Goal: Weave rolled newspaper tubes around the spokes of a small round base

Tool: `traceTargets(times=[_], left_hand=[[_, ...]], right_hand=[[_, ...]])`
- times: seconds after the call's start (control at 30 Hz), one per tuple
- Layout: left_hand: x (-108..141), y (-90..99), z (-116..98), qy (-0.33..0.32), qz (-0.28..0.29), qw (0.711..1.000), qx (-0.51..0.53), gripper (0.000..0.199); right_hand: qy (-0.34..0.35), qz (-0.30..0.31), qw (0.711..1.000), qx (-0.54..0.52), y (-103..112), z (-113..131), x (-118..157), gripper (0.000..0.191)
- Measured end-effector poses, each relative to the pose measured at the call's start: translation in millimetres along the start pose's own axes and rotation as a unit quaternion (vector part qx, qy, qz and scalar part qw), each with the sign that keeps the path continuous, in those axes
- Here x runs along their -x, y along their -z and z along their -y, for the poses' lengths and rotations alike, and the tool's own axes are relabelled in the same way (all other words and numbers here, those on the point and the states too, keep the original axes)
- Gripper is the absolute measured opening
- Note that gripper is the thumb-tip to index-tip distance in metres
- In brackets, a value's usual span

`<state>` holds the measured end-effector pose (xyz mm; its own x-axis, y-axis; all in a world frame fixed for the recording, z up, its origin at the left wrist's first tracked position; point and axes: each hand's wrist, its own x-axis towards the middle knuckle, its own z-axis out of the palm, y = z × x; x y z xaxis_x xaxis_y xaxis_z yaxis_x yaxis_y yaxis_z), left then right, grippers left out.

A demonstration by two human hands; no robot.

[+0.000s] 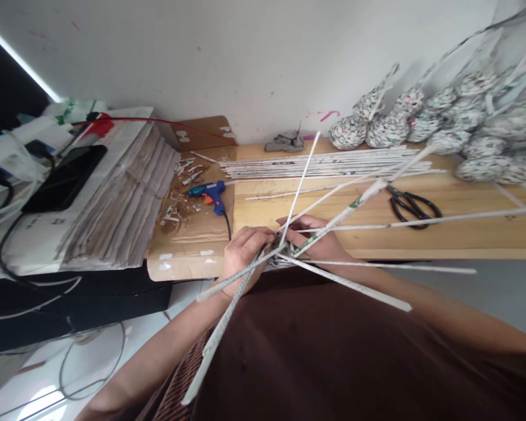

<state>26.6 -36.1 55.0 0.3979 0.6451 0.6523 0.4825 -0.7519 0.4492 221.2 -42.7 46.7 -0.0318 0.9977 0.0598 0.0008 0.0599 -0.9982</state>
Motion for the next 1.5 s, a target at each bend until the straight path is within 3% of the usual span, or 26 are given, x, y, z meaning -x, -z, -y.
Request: traceTargets(times=[0.17,0.33,0.47,0.6,0.77,0.97,1.07,1.23,1.5], left_hand=[[-2,-0.5,-3,0.023,0.011,1.000,0.005,0.005],[-3,0.2,-5,0.047,0.015,0.999,0.000,0.005],[-4,2.0,-7,0.079,0.017,0.997,0.015,0.006],[-4,1.9,-3,0.079,0.040,0.995,0.052,0.015],[-7,1.4,2,0.095,0.068,0.991,0.067,0.013],[-14,3.3,-1,0.115,0.057,0.992,0.018,0.007],[-16,3.7,-3,0.138,0.033,0.990,-0.002,0.005],[-17,1.7,-5,0.162,0.049,0.986,-0.006,0.006],[-18,3.0,-1,0.178,0.034,0.983,0.010,0.006]], right_hand=[[0.059,-0.019,0.998,0.033,-2,-4,3,0.021],[0.146,0.018,0.987,0.058,5,-6,5,0.018],[0.168,0.051,0.981,0.079,10,-5,4,0.016],[0.192,0.031,0.976,0.100,11,-7,3,0.010],[0.165,0.017,0.981,0.098,8,-8,5,0.010],[0.027,-0.001,0.986,0.162,12,10,3,0.025],[0.056,0.033,0.976,0.208,20,21,5,0.028],[0.097,0.106,0.950,0.278,26,42,17,0.038],[0.168,0.250,0.933,0.197,25,51,19,0.064]])
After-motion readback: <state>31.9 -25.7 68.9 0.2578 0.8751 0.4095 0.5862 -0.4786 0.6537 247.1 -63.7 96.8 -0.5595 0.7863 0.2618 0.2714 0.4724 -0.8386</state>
